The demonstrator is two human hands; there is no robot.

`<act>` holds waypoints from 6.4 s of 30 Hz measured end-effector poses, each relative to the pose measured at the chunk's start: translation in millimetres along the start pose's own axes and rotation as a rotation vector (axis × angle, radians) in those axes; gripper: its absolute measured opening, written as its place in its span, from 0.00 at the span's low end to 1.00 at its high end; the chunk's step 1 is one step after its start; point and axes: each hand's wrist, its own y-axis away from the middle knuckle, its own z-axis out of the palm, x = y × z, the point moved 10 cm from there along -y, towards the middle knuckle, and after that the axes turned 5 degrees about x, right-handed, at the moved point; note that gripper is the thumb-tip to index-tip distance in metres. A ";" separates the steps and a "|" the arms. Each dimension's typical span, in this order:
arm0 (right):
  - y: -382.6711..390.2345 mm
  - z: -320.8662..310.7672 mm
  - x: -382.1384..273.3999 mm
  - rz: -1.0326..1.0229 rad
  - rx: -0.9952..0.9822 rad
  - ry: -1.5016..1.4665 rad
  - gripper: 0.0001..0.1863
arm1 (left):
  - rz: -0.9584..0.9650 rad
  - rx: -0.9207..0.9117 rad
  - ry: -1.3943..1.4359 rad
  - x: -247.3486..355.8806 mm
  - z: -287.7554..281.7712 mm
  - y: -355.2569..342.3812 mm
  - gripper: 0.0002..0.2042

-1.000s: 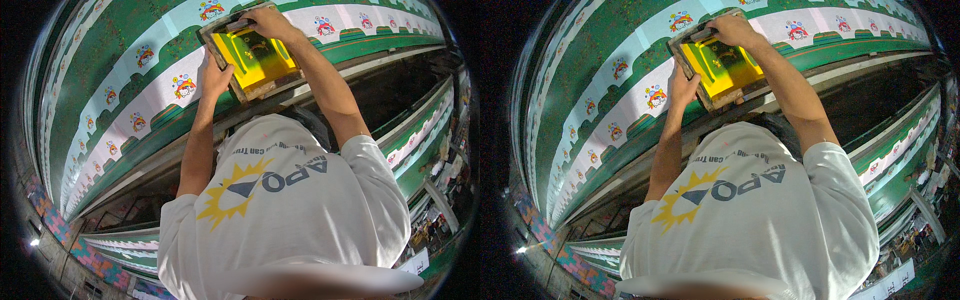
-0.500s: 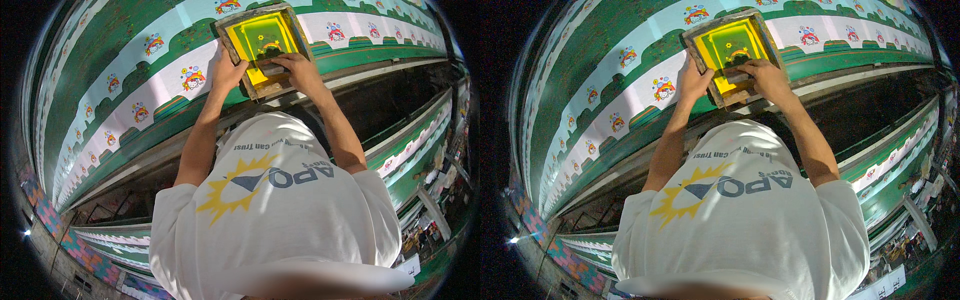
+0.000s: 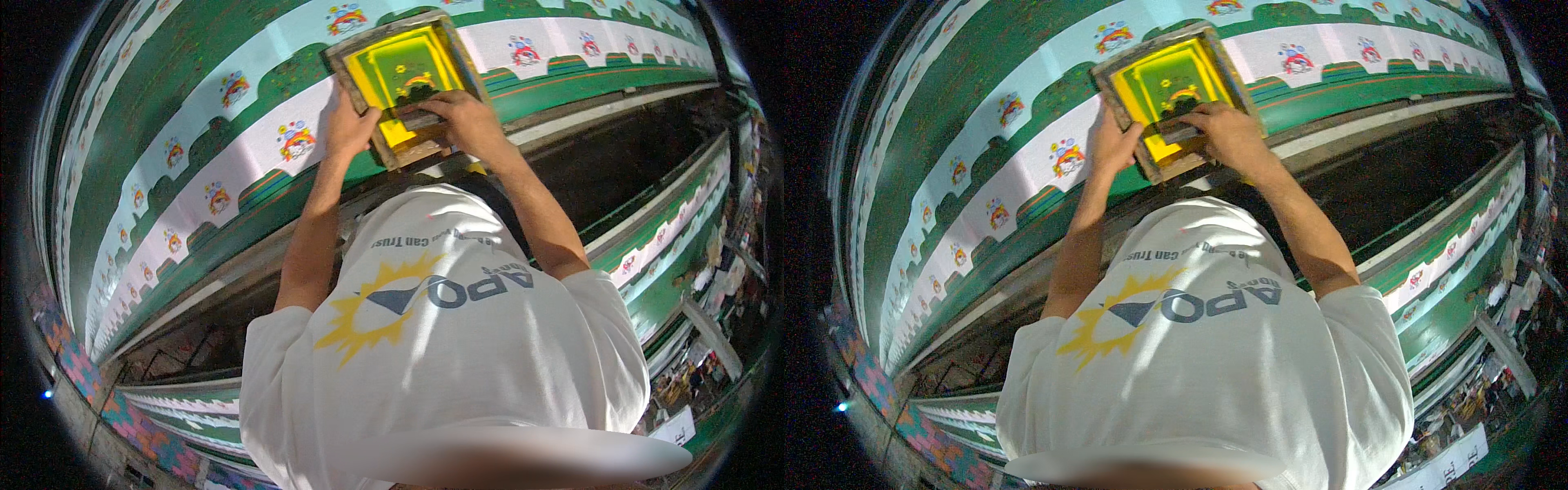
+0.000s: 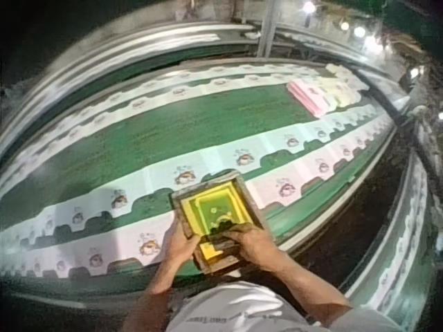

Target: The person uses a squeegee to press ink through a stencil frame onto a long roll of patterned fabric moving on a conveyor. The operator repeatedly wipes the squeegee and repositions the frame while maintaining steady pressure across the printed surface.

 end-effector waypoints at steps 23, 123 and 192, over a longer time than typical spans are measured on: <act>54.5 -119.0 232.0 -0.042 0.114 0.012 0.31 | -0.063 -0.032 -0.080 138.6 218.1 -49.0 0.50; 94.4 -226.4 469.3 -0.127 0.048 0.016 0.32 | 0.156 0.009 -0.076 260.3 434.4 -118.3 0.42; 96.3 -298.5 571.2 -0.161 0.113 -0.034 0.26 | 0.221 0.082 -0.247 359.8 514.5 -122.9 0.53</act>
